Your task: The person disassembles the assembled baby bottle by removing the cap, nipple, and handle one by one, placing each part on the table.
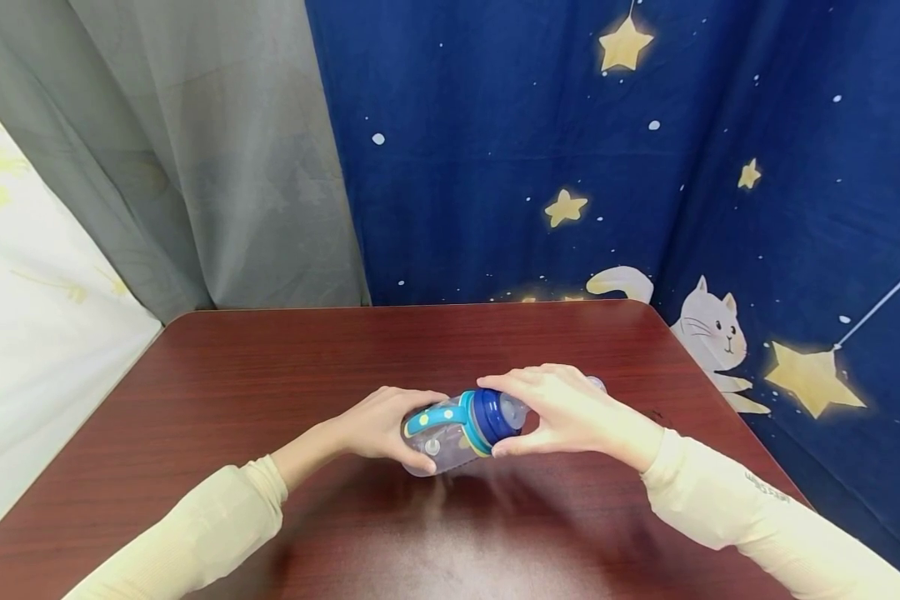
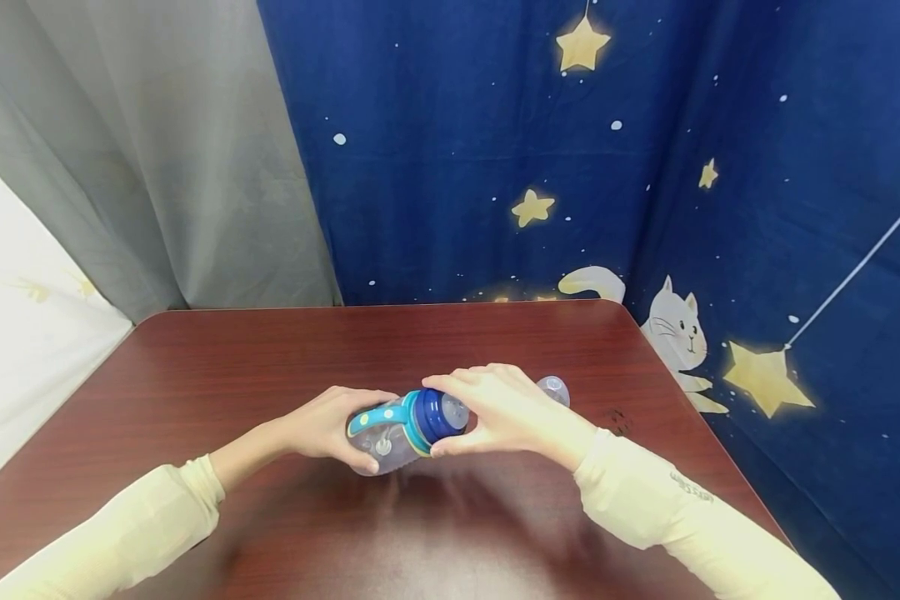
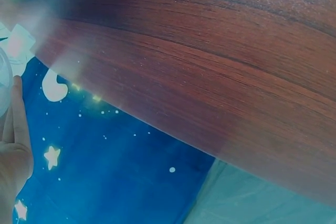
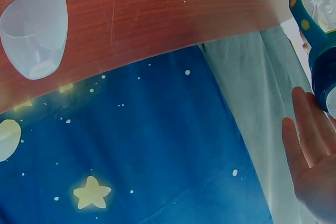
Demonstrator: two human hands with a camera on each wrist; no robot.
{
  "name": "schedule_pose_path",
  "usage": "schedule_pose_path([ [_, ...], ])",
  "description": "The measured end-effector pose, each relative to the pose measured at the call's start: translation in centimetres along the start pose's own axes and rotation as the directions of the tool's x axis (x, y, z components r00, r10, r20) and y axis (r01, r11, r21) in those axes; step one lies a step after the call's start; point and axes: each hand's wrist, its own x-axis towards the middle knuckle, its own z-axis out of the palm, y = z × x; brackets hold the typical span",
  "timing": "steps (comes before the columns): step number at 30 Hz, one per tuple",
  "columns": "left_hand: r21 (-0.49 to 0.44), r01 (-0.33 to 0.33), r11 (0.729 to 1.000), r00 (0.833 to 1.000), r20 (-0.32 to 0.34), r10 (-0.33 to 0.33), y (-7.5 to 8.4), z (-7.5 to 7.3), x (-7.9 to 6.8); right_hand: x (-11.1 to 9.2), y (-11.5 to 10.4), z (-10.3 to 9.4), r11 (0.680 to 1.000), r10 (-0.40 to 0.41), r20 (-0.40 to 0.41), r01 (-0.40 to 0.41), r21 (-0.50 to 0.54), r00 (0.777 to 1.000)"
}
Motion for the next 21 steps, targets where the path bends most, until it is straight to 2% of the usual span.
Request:
schedule_pose_path([
  [8,0.002,0.016,1.0,1.0,0.022,-0.016,0.2,-0.05,-0.01,0.0,0.02,0.18,0.999,-0.025,-0.008,0.025,0.032,1.0],
  [21,0.02,0.011,1.0,1.0,0.019,-0.011,0.05,-0.06,-0.11,0.23,0.28,0.33,0.992,-0.102,-0.022,0.103,0.073,0.995],
])
